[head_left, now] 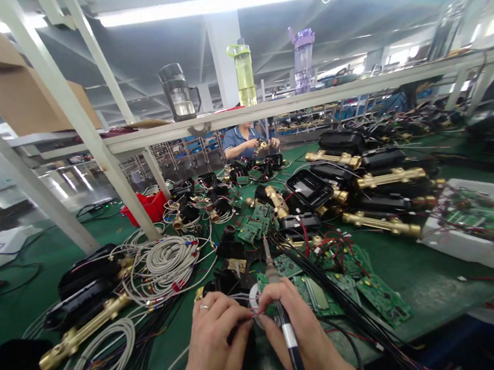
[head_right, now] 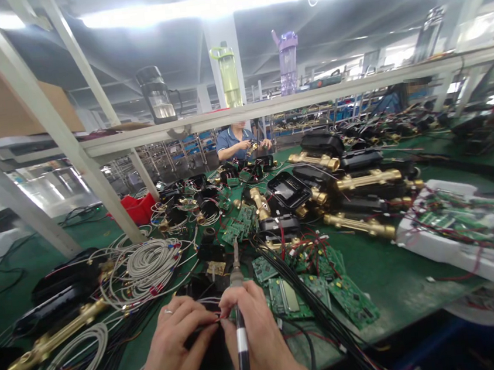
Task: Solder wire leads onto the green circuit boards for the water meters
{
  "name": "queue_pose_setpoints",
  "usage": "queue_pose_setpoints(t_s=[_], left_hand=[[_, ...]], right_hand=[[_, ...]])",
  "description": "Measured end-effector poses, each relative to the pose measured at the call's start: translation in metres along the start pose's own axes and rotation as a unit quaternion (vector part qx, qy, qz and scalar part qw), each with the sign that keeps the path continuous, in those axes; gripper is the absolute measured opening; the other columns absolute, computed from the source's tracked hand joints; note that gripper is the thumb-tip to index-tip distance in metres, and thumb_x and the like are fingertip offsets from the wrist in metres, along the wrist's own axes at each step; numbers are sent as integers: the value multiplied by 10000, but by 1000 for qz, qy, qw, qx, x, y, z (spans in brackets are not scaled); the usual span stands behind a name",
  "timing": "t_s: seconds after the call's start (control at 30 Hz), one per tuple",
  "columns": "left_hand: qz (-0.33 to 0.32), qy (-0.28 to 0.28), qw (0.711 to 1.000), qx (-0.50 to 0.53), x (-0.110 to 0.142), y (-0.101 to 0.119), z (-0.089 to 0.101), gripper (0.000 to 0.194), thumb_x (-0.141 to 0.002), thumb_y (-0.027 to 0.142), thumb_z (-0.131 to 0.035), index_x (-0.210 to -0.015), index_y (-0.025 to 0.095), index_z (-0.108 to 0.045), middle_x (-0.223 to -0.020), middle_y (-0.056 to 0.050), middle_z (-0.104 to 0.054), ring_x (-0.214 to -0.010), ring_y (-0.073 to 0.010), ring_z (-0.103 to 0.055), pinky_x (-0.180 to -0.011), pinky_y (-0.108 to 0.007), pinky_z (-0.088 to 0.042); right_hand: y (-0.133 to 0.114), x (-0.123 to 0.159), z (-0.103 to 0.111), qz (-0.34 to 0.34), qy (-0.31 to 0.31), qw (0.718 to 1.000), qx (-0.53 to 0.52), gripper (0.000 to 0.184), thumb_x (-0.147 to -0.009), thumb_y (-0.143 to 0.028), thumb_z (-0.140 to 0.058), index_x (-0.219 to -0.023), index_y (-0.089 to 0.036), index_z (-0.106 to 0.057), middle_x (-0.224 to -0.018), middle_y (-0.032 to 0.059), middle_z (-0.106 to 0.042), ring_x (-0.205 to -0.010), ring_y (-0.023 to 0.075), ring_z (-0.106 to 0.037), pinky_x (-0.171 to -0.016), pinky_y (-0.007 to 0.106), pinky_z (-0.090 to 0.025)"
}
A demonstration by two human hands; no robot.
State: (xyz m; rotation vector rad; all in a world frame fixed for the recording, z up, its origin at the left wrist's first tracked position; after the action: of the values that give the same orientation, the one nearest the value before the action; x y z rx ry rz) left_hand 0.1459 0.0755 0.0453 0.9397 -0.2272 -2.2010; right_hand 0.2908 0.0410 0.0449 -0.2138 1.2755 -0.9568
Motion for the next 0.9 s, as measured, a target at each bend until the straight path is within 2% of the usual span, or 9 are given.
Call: queue_pose_setpoints(t_s=[0.17,0.37,0.5,0.6,0.7,0.73,0.83,0.9], left_hand=[[8,-17,1000,-13,-3,3,-3,189,-901,147,-692,-954,312,-766,-849,14,-755,-862,-239,-627,-824,-408,-418],[25,-13,999,37,-6,-2,-1,150,-900,175,-723,-901,318,-770,-768,29,-716,-827,-228,-610,-801,-386,-429],[21,0,999,25,-8,-5,1,136,-925,195,-713,-908,323,-756,-781,42,-704,-842,-224,-595,-820,-391,-405],[-18,5,1000,-16,-11,-3,3,144,-938,205,-711,-953,339,-760,-763,47,-690,-827,-217,-583,-840,-400,-382],[-46,-16,998,-38,-16,-1,2,155,-946,196,-702,-961,339,-760,-751,47,-680,-805,-208,-574,-830,-396,-376],[-49,-25,998,-40,-18,-1,2,144,-949,199,-698,-948,330,-758,-753,44,-681,-806,-207,-575,-828,-396,-379],[-42,-57,997,-40,-24,-3,0,120,-956,222,-683,-904,308,-747,-791,26,-689,-851,-221,-592,-851,-417,-396],[-33,-81,995,-36,-26,-7,-4,118,-957,239,-670,-892,304,-744,-879,2,-707,-987,-254,-614,-923,-456,-409]], right_hand=[[-2,4,3,-1,28,1000,-1,300,-845,7,-523,-998,-250,-541,-895,-5,-591,-828,166,-575,-748,247,-504],[0,3,8,-16,44,999,-13,226,-890,-49,-557,-989,-251,-548,-881,-6,-626,-813,160,-625,-734,248,-525],[18,11,17,-56,61,995,-53,77,-1001,-211,-586,-938,-253,-604,-881,-4,-675,-820,157,-655,-754,255,-521],[36,25,32,-94,101,980,-141,300,-1104,-463,-425,-1018,-266,-634,-817,-2,-713,-775,171,-681,-770,293,-531],[48,38,49,-132,145,953,-229,499,-1087,-640,-251,-1264,-303,-574,-766,-1,-724,-763,198,-699,-752,320,-549],[50,41,54,-143,161,945,-246,544,-1072,-674,-234,-1288,-307,-572,-757,2,-716,-750,197,-693,-722,312,-552],[51,46,71,-161,216,929,-253,571,-1063,-670,-308,-1111,-272,-714,-730,17,-678,-672,168,-652,-633,265,-548],[49,47,80,-156,248,925,-243,469,-1067,-584,-441,-983,-255,-765,-729,20,-673,-641,148,-634,-603,246,-538]])
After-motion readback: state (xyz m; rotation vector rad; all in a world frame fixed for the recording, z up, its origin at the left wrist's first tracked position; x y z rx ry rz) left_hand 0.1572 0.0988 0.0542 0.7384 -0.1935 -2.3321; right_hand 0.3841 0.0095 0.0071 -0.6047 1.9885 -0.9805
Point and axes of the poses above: each hand's wrist, its own x-axis away from the middle knuckle, its own z-axis out of the back of the hand, y = z × x, the point moved 8 cm from there along -x, towards the middle knuckle
